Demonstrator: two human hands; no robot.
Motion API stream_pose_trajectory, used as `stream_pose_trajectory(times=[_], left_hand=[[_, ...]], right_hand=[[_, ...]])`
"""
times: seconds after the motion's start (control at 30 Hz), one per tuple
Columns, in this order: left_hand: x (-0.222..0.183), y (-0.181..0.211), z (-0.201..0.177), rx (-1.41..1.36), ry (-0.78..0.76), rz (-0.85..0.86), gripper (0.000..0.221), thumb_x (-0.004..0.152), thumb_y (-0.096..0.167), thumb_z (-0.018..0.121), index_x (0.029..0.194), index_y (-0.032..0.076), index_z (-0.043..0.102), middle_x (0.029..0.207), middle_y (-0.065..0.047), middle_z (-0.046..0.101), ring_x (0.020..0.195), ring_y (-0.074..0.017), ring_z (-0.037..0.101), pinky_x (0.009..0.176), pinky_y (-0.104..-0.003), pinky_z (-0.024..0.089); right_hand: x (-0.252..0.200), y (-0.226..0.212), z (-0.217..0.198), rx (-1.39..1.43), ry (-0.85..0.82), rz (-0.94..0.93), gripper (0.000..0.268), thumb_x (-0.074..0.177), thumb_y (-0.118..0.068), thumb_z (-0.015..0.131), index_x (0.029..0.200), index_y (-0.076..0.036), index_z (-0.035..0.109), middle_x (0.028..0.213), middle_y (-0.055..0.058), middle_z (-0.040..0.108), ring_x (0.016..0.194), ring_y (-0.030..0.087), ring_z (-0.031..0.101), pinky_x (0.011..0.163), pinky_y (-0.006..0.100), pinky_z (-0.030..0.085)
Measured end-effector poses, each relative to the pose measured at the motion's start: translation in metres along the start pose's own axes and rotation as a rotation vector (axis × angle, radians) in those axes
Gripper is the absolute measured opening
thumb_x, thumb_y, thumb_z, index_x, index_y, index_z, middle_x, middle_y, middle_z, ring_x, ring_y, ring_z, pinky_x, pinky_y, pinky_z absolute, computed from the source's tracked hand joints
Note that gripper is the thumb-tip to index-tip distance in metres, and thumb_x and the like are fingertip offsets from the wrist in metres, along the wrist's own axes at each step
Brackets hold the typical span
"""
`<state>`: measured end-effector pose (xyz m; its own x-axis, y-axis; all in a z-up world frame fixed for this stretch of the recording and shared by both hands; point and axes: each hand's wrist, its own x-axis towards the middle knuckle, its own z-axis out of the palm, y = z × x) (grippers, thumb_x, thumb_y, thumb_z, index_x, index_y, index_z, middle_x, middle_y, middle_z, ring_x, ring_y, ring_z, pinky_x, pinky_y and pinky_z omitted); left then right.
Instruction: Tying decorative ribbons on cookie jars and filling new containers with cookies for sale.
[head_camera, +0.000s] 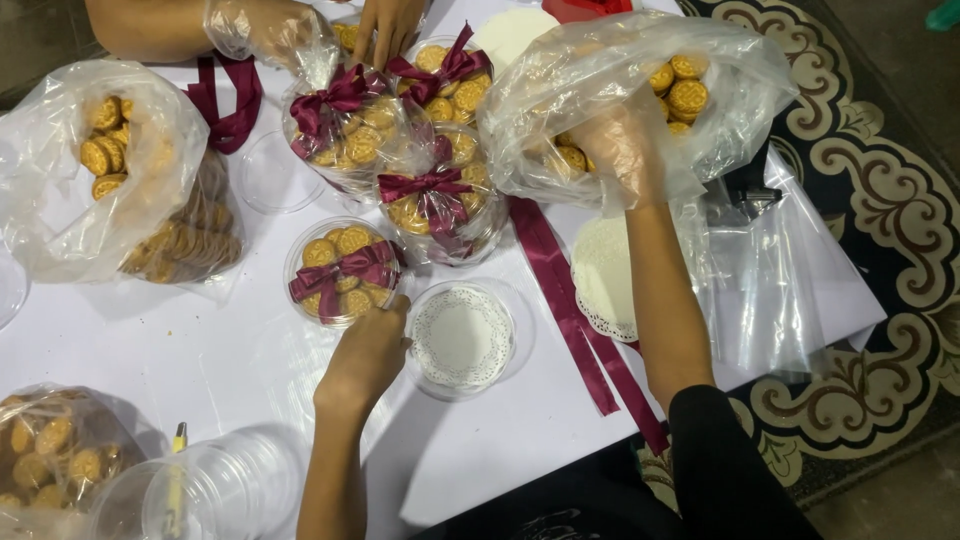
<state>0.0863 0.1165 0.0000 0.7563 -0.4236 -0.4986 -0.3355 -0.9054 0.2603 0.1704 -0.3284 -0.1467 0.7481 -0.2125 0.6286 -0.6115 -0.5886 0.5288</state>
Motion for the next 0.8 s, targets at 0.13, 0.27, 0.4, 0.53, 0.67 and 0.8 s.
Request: stream_pose_trajectory(times=[0.13,0.27,0.4,0.53,0.67,0.8], left_hand=[[-0.002,0.003,-0.002,0.007,0.018,0.001,0.045,0.089,0.004,0.068,0.131,0.0,0.055,0.088,-0.028,0.073,0.083,-0.0452,0.076,0.07,-0.053,0.063],[-0.001,0.002,0.001,0.009,0.032,0.004,0.045,0.089,0.004,0.068,0.131,-0.001,0.055,0.087,-0.027,0.073,0.082,-0.045,0.076,0.068,-0.053,0.063],[-0.003,0.004,-0.002,0.003,0.021,0.002,0.044,0.089,0.005,0.068,0.131,0.0,0.055,0.088,-0.027,0.073,0.082,-0.0447,0.076,0.068,-0.053,0.062],[-0.003,0.002,-0.001,0.004,0.03,0.006,0.043,0.089,0.004,0.068,0.13,0.0,0.056,0.088,-0.027,0.073,0.082,-0.0448,0.076,0.068,-0.052,0.063],[-0.003,0.0,-0.001,0.019,0.016,0.018,0.043,0.089,0.006,0.069,0.129,0.001,0.057,0.09,-0.027,0.073,0.084,-0.0442,0.076,0.07,-0.051,0.063],[0.001,-0.005,0.002,-0.009,0.015,0.009,0.042,0.088,0.007,0.069,0.129,0.002,0.058,0.092,-0.027,0.073,0.086,-0.0444,0.076,0.071,-0.051,0.063]], right_hand=[[0.002,0.005,-0.016,0.165,-0.108,0.021,0.039,0.112,-0.043,0.049,0.134,-0.013,0.034,0.122,0.005,0.024,0.114,0.023,0.028,0.127,0.051,0.003],[0.009,0.014,-0.038,0.33,-0.218,0.046,0.036,0.11,-0.042,0.053,0.127,-0.014,0.04,0.111,0.003,0.029,0.105,0.022,0.033,0.126,0.053,0.001],[0.03,0.025,-0.064,0.499,-0.334,0.073,0.032,0.108,-0.042,0.058,0.12,-0.014,0.046,0.101,0.001,0.034,0.096,0.02,0.038,0.125,0.054,0.0],[0.048,0.038,-0.091,0.665,-0.445,0.094,0.029,0.105,-0.041,0.063,0.113,-0.015,0.052,0.09,-0.001,0.038,0.087,0.019,0.043,0.124,0.056,-0.001],[0.063,0.052,-0.122,0.835,-0.559,0.111,0.027,0.103,-0.041,0.067,0.106,-0.016,0.058,0.08,-0.003,0.043,0.078,0.017,0.048,0.123,0.058,-0.003],[0.08,0.068,-0.155,1.007,-0.666,0.121,0.026,0.101,-0.041,0.072,0.099,-0.016,0.064,0.07,-0.006,0.048,0.069,0.016,0.053,0.123,0.06,-0.004]])
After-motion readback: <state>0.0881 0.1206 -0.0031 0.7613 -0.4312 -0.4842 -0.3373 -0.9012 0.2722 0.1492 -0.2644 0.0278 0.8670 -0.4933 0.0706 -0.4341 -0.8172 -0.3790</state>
